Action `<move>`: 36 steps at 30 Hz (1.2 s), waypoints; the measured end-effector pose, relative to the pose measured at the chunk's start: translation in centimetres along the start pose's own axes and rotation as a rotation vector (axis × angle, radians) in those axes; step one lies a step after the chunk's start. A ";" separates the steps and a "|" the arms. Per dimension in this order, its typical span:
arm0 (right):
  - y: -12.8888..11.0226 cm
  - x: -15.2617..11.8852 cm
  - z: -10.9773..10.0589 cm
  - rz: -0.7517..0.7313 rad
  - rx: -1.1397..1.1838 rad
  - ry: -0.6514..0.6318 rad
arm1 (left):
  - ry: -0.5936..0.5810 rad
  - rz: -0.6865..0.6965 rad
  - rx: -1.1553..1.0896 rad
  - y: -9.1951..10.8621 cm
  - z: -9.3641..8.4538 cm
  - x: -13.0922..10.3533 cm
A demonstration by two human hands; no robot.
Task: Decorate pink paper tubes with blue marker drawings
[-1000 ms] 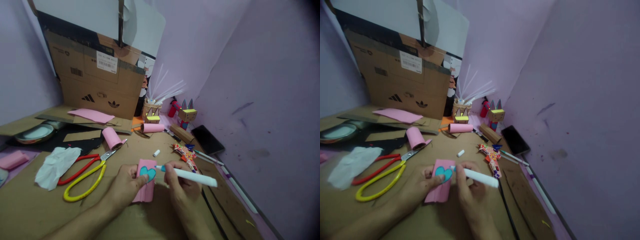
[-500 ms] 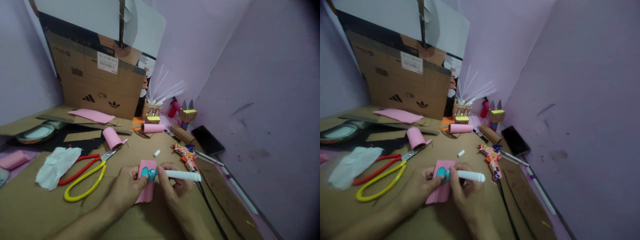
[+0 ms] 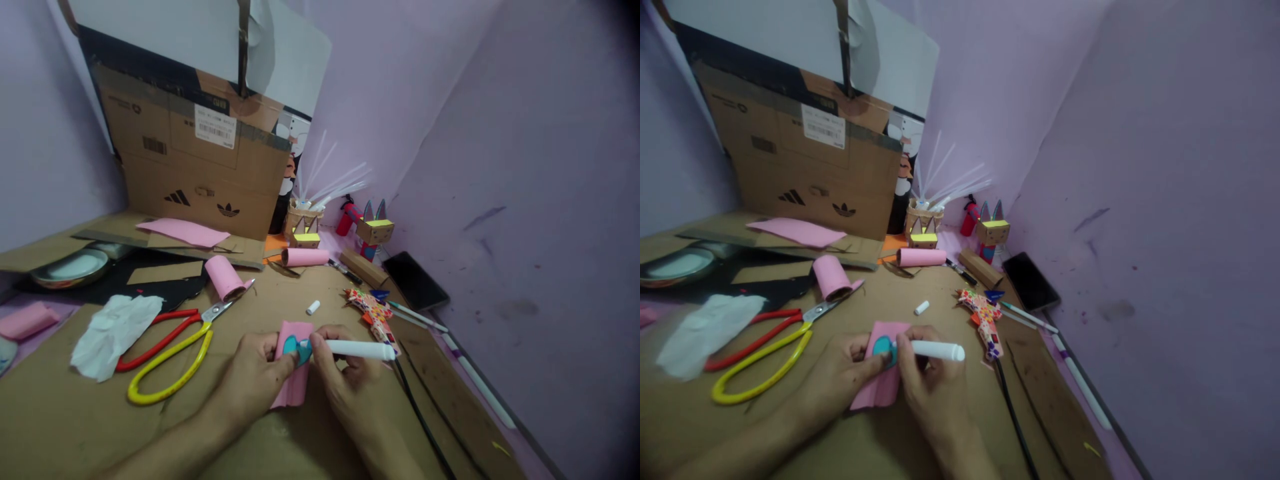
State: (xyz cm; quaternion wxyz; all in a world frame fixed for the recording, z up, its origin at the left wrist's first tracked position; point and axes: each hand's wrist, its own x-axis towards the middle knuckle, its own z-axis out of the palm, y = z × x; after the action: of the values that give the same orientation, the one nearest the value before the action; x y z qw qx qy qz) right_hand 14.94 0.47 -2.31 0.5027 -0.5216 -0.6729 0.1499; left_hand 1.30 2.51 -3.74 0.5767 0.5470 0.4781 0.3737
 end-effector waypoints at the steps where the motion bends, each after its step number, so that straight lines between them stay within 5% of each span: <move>1: 0.0 0.0 0.0 0.006 0.002 0.001 | -0.002 0.001 0.007 0.0 0.0 0.0; 28: 1.1 0.4 0.0 0.103 0.018 0.128 | 0.030 -0.071 0.041 0.8 -0.2 -0.1; 36: 1.8 -0.1 0.3 0.203 0.274 0.187 | 0.037 -0.090 -0.003 0.9 -0.2 -0.3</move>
State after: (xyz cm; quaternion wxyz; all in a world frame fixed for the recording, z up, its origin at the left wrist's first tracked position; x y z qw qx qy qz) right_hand 15.63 1.20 -3.78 0.6117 -0.5251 -0.5403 0.2411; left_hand 1.12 2.41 -2.78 0.5848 0.5170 0.5123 0.3582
